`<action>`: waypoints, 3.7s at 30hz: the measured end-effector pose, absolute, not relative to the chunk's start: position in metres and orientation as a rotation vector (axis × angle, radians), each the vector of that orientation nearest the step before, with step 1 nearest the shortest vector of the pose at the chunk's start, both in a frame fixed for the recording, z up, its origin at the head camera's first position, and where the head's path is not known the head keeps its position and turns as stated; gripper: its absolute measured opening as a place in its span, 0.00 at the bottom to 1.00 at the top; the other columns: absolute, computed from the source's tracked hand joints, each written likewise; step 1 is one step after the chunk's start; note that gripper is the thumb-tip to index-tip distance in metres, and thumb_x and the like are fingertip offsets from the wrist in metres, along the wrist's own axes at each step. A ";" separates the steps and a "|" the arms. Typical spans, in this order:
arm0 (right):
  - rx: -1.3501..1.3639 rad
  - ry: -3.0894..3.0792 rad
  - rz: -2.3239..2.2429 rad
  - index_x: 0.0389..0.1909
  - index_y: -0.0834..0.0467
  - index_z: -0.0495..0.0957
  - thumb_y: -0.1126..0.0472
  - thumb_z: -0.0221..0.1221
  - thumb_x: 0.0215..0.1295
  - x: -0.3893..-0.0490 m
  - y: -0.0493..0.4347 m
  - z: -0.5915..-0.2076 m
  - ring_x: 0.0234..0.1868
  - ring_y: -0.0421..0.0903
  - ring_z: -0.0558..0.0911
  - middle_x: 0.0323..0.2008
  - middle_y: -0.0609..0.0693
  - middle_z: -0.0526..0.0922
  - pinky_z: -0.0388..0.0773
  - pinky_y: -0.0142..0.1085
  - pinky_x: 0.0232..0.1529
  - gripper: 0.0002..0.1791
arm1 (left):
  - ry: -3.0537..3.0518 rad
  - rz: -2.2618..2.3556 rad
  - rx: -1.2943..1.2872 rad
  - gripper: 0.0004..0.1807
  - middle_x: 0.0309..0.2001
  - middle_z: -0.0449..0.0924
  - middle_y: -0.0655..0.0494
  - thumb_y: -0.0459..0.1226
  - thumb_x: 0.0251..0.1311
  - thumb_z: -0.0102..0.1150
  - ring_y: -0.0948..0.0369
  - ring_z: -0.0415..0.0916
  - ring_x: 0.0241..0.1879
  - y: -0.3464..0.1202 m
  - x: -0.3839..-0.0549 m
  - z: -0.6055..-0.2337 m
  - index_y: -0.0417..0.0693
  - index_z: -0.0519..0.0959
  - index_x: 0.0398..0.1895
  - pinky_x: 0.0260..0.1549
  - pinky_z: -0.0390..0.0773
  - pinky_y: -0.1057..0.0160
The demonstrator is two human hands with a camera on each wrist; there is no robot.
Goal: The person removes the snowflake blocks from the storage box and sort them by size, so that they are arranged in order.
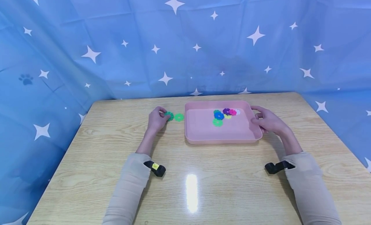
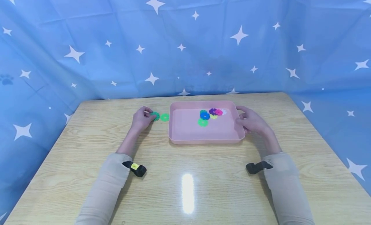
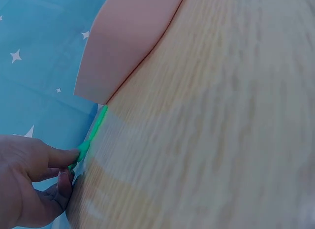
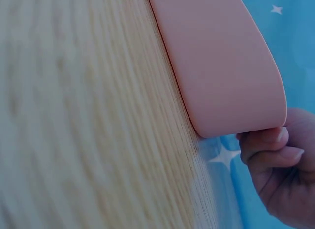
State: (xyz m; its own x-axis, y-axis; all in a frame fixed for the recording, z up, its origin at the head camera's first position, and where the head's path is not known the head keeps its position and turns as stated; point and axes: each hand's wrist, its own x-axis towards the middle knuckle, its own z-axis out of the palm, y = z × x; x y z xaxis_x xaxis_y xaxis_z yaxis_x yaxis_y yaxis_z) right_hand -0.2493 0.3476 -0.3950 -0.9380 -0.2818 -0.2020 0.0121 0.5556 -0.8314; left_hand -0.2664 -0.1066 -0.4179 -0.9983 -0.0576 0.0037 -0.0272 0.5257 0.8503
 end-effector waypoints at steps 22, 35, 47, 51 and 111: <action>-0.229 2.485 -1.339 0.79 0.63 0.47 0.66 0.52 0.74 -0.249 0.347 -0.397 0.13 0.42 0.65 0.28 0.55 0.68 0.62 0.34 0.14 0.37 | -2.703 -1.578 0.085 0.14 0.42 0.75 0.45 0.35 0.67 0.64 0.52 0.72 0.43 -0.109 -0.264 -0.416 0.35 0.77 0.50 0.42 0.75 0.56; -0.230 2.476 -1.356 0.79 0.64 0.46 0.66 0.53 0.74 -0.248 0.347 -0.396 0.13 0.42 0.65 0.29 0.55 0.69 0.62 0.34 0.14 0.38 | -2.591 -1.640 -0.015 0.12 0.39 0.77 0.45 0.35 0.68 0.63 0.53 0.75 0.40 -0.096 -0.264 -0.405 0.36 0.78 0.49 0.37 0.75 0.60; -0.239 2.509 -1.334 0.78 0.63 0.48 0.65 0.53 0.75 -0.247 0.347 -0.396 0.14 0.43 0.65 0.32 0.56 0.69 0.63 0.34 0.15 0.36 | -2.525 -1.742 -0.130 0.12 0.38 0.76 0.47 0.33 0.66 0.63 0.57 0.73 0.37 -0.068 -0.259 -0.390 0.36 0.79 0.49 0.35 0.74 0.65; -0.234 2.501 -1.341 0.78 0.64 0.47 0.65 0.53 0.75 -0.247 0.347 -0.396 0.14 0.43 0.65 0.32 0.56 0.69 0.63 0.35 0.15 0.37 | -2.522 -1.754 -0.180 0.12 0.37 0.76 0.48 0.33 0.66 0.63 0.58 0.73 0.35 -0.057 -0.256 -0.386 0.35 0.79 0.49 0.34 0.74 0.66; -0.230 2.492 -1.362 0.79 0.63 0.47 0.65 0.53 0.74 -0.247 0.347 -0.397 0.14 0.42 0.65 0.30 0.56 0.68 0.63 0.34 0.14 0.38 | -2.954 -1.383 -0.403 0.18 0.42 0.72 0.54 0.41 0.61 0.71 0.59 0.69 0.42 0.052 -0.245 -0.413 0.43 0.77 0.49 0.43 0.74 0.63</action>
